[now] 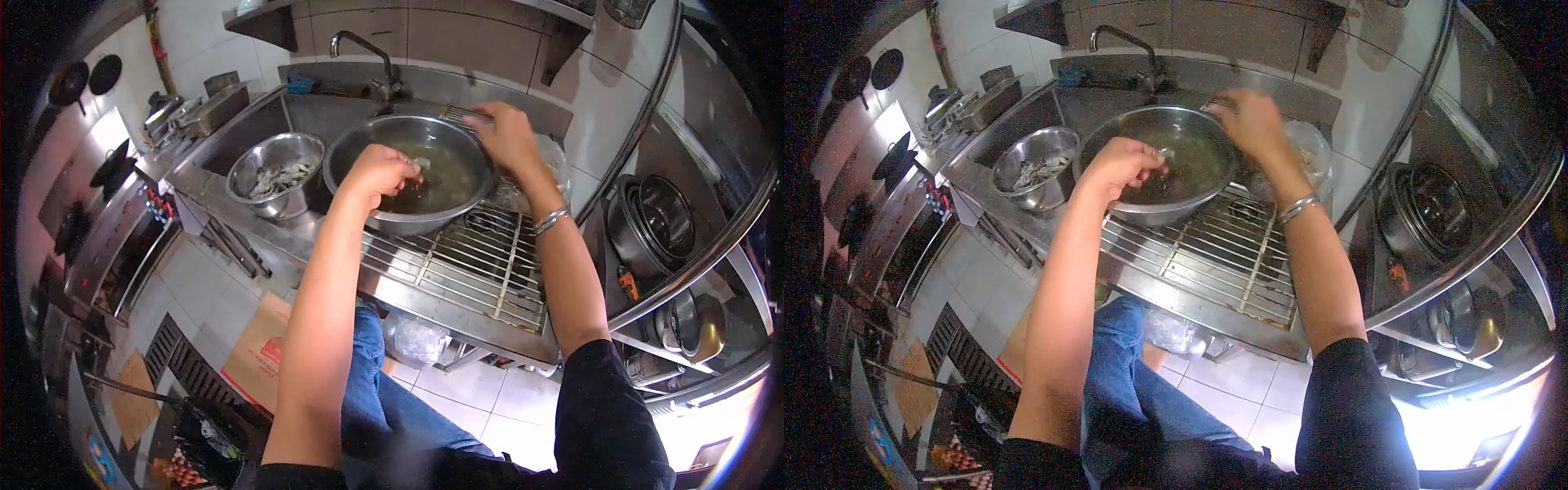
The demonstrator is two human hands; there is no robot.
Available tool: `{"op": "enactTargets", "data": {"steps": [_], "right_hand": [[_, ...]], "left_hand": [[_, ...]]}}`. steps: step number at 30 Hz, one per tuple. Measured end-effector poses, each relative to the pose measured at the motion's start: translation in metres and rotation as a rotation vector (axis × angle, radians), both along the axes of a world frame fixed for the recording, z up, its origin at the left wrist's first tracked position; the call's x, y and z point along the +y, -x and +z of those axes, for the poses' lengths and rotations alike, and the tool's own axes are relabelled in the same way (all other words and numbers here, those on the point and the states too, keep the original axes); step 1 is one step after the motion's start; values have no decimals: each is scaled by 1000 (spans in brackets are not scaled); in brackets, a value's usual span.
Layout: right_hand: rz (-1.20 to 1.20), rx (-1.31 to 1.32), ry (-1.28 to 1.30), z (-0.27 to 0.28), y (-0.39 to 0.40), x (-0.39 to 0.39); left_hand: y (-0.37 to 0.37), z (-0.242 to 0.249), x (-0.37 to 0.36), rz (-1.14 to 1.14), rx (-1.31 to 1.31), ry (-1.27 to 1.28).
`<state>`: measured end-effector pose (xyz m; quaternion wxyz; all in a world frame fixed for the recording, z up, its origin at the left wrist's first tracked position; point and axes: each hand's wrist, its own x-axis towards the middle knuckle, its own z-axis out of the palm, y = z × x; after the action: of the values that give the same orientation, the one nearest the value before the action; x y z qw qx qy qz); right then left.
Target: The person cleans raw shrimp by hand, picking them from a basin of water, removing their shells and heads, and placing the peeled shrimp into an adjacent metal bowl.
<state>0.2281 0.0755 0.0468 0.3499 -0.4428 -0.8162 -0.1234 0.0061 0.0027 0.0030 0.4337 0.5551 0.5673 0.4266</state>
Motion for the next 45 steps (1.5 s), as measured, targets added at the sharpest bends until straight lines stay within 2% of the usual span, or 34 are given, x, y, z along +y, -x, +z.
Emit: {"op": "enactTargets", "data": {"steps": [1,2,4,8,10,11,13,17,23,25,28,31,35,37,38,40,41,43,45], "right_hand": [[352,248,138,1,14,-9],[358,251,142,-4,26,-13],[701,309,458,-13,42,-21],[577,220,491,-14,47,-30],[434,229,359,-17,51,-31],[434,229,360,-19,52,-29],[557,396,628,-22,55,-28],[596,451,708,-24,58,-31],[539,369,510,-29,61,-30],[513,229,189,-27,62,-36],[573,233,149,-29,63,-38],[514,208,232,-24,62,-44],[511,206,164,-25,63,-41],[458,258,341,-24,63,-41],[458,259,341,-24,63,-39],[448,396,573,-26,63,-31],[448,397,573,-27,63,-27],[591,568,943,-31,62,-19],[579,549,1013,-33,62,-16]], "left_hand": [[-3,5,-7,24,-33,-13],[0,3,-7,31,-31,-9],[3,1,-4,-28,-153,-35],[0,0,-5,28,-133,-59],[2,-1,-5,36,-191,-126],[4,-2,-5,36,-191,-125],[6,-1,-5,98,-211,-194],[3,2,-9,160,-268,-226],[0,0,-9,273,-307,-303],[-1,3,-14,268,-230,-302],[-4,6,-16,274,-248,-302],[-2,3,-13,262,-281,-294],[0,0,-11,226,-317,-305],[3,-1,-8,173,-304,-261],[3,-2,-7,173,-303,-261],[2,-1,-8,93,-426,-263],[2,-2,-6,93,-426,-263],[4,-4,-3,26,-436,-265],[3,-4,-4,7,-443,-242]]}}
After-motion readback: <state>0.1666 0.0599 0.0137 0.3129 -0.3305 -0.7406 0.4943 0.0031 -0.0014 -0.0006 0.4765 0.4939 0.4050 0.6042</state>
